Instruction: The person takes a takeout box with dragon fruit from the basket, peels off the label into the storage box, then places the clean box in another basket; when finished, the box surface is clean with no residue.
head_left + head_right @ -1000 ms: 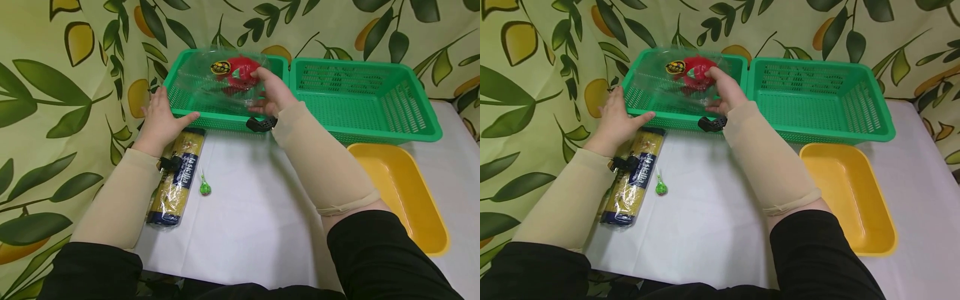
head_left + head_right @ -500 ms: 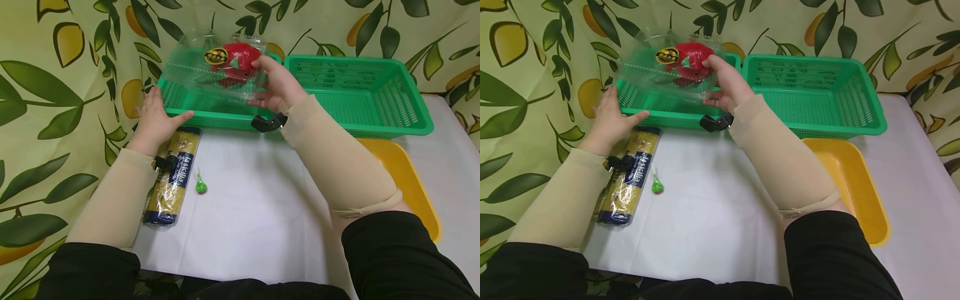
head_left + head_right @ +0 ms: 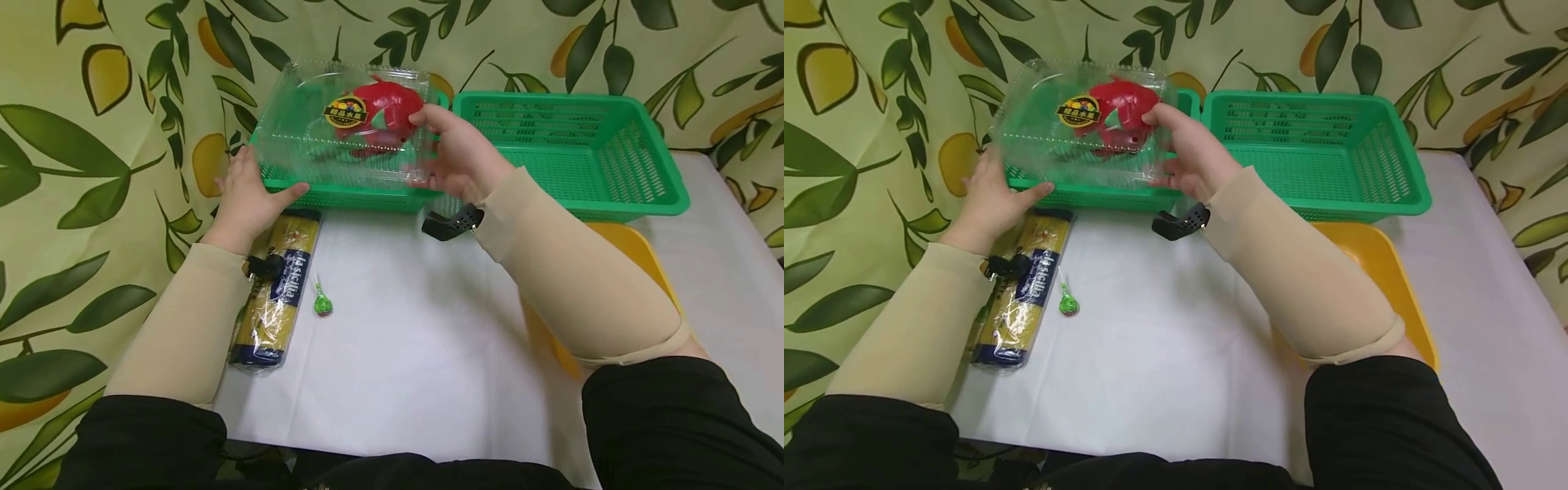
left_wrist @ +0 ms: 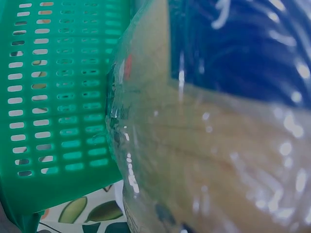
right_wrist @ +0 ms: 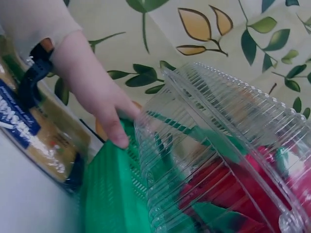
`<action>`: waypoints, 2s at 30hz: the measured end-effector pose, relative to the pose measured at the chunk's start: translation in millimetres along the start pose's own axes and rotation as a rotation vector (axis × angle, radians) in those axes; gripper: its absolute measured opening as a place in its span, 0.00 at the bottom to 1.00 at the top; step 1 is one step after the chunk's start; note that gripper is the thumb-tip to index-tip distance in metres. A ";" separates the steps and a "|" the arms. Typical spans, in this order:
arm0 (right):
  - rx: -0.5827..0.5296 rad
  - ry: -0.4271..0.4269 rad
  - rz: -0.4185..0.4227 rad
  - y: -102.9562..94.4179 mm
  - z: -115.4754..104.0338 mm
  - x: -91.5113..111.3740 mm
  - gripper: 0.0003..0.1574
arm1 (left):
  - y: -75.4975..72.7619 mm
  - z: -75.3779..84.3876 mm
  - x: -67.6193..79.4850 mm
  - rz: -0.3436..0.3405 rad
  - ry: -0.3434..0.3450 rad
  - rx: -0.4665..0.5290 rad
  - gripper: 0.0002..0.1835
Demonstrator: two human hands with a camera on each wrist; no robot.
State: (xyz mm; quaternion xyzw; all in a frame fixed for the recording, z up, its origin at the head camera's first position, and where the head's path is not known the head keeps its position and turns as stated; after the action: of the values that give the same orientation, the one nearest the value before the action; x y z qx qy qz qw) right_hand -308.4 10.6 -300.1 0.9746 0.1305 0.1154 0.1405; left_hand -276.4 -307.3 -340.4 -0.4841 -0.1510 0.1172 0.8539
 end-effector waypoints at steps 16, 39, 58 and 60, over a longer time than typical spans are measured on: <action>0.064 -0.060 -0.115 -22.5 6.3 50.9 0.27 | -2.4 2.2 5.4 0.013 0.020 0.004 0.68; 0.200 -0.044 -0.249 -75.7 49.6 135.5 0.13 | -0.8 0.4 2.3 0.017 -0.001 -0.018 0.69; 0.086 0.094 -0.192 -111.0 116.4 185.5 0.09 | 0.6 -1.2 -0.9 0.009 -0.005 -0.030 0.70; 0.081 0.091 -0.175 -112.8 120.1 187.8 0.08 | 0.7 -1.5 -1.1 0.006 -0.007 -0.032 0.69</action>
State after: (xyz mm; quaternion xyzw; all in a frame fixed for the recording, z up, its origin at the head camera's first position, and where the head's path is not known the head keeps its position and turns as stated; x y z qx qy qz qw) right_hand -125.6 139.7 -411.2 0.9581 0.2260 0.1417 0.1046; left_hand -276.9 -308.5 -342.0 -0.4977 -0.1547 0.1189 0.8451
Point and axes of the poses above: each hand's wrist, its own x-axis away from the middle knuckle, its own y-axis out of the palm, z = x × y, the point moved 10 cm from there along -x, towards the middle knuckle, and after that the axes turned 14 degrees about -y, right-handed, at the moved point
